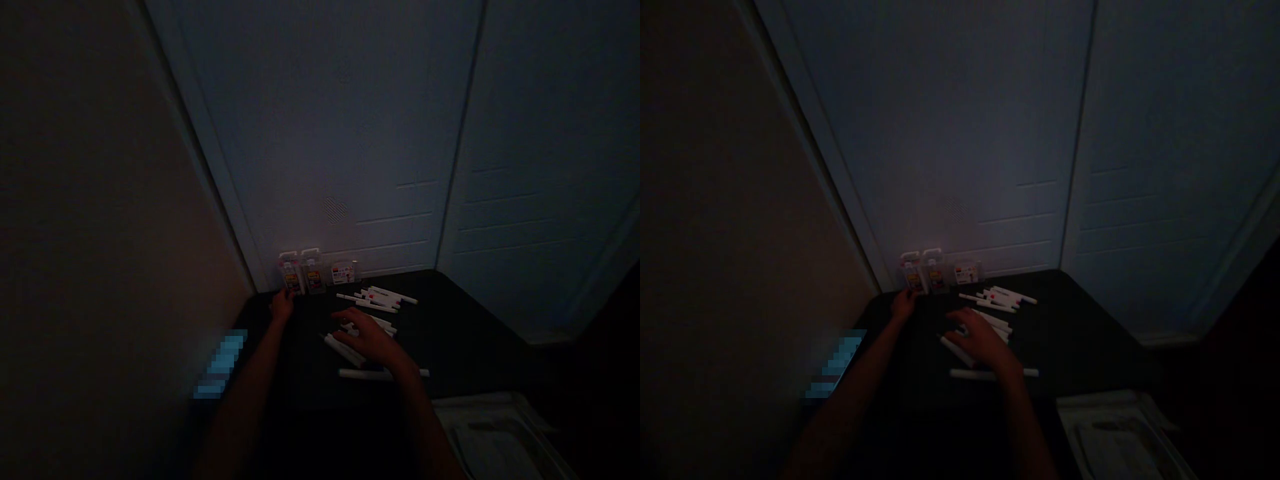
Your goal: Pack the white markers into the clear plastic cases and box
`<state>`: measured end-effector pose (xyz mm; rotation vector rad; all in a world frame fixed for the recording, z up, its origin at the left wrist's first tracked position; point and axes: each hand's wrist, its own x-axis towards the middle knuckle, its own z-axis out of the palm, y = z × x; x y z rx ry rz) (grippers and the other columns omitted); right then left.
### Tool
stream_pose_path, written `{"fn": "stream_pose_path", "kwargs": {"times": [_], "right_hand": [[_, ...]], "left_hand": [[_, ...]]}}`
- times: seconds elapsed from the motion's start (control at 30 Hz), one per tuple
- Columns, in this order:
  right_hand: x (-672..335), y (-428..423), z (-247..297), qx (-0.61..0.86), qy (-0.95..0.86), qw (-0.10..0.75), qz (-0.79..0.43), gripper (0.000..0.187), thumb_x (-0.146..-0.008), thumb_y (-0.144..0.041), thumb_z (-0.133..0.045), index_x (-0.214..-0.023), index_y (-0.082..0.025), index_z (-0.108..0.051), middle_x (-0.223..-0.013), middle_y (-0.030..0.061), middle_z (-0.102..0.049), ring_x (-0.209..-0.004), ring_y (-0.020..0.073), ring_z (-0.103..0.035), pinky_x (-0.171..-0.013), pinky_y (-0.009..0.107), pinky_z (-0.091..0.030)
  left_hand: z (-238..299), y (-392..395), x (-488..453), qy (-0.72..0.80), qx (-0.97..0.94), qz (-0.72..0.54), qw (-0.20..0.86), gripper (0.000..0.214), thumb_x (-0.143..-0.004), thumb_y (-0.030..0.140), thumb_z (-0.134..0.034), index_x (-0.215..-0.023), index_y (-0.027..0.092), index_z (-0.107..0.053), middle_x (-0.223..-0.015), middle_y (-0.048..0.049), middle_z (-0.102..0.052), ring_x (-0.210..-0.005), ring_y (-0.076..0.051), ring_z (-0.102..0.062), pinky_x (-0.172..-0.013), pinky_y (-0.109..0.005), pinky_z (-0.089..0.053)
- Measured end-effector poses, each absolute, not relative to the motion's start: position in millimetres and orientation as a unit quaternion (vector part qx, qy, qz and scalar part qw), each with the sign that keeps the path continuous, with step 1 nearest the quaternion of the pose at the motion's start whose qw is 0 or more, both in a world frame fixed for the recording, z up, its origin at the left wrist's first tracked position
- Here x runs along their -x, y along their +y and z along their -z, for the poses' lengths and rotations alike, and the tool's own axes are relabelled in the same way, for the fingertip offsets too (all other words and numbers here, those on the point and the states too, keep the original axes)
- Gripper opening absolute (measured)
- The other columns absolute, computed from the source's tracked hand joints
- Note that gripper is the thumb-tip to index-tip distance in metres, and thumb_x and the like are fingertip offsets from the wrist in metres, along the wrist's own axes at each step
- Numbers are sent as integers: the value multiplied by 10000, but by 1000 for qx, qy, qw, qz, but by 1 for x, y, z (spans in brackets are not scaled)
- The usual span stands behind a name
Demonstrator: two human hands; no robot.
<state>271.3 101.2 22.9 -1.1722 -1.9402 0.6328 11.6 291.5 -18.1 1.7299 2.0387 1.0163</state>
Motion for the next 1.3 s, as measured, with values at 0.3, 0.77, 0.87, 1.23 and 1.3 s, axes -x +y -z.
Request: {"fn": "stream_pose_path", "kwargs": {"times": [0.3,0.77,0.87,1.23,1.3], "right_hand": [[-280,100,-23,480,-731,412,-257,390,-931,-358,-714,-1303,-245,-686,-1292,90,-690,-1165,254,-671,-1030,443,-525],[-274,101,-27,456,-736,448,-224,292,-962,-309,-671,-1243,-235,-685,-1193,77,-710,-1052,225,-697,-983,428,-549],[-274,102,-25,447,-737,455,-221,290,-965,-318,-664,-1244,-244,-685,-1186,71,-714,-1049,224,-699,-974,420,-554],[-277,103,-23,461,-721,465,-226,280,-976,-352,-626,-1222,-230,-681,-1166,76,-713,-1031,224,-701,-981,433,-545],[-278,102,-23,462,-720,464,-230,290,-978,-357,-620,-1230,-225,-676,-1174,79,-707,-1019,223,-703,-970,431,-546]], "left_hand": [[3,279,-15,712,-556,-427,41,342,-938,236,-648,-1262,131,-634,-1161,-177,-723,-1156,-315,-686,-985,-461,-550],[-93,256,-102,539,-770,-313,-140,769,-920,354,-666,-1615,271,-350,-1705,-145,-323,-1337,-359,-588,-1025,-471,-559],[-96,256,-105,562,-775,-253,-140,741,-930,351,-659,-1603,231,-373,-1626,-169,-452,-1315,-367,-606,-1038,-473,-546],[-121,237,-78,529,-815,-172,-163,568,-868,146,-679,-1421,219,-570,-1423,-172,-597,-1215,-343,-644,-1011,-461,-530],[-124,238,-76,519,-821,-170,-168,545,-843,161,-721,-1372,218,-607,-1415,-177,-596,-1283,-363,-593,-1024,-468,-521]]}}
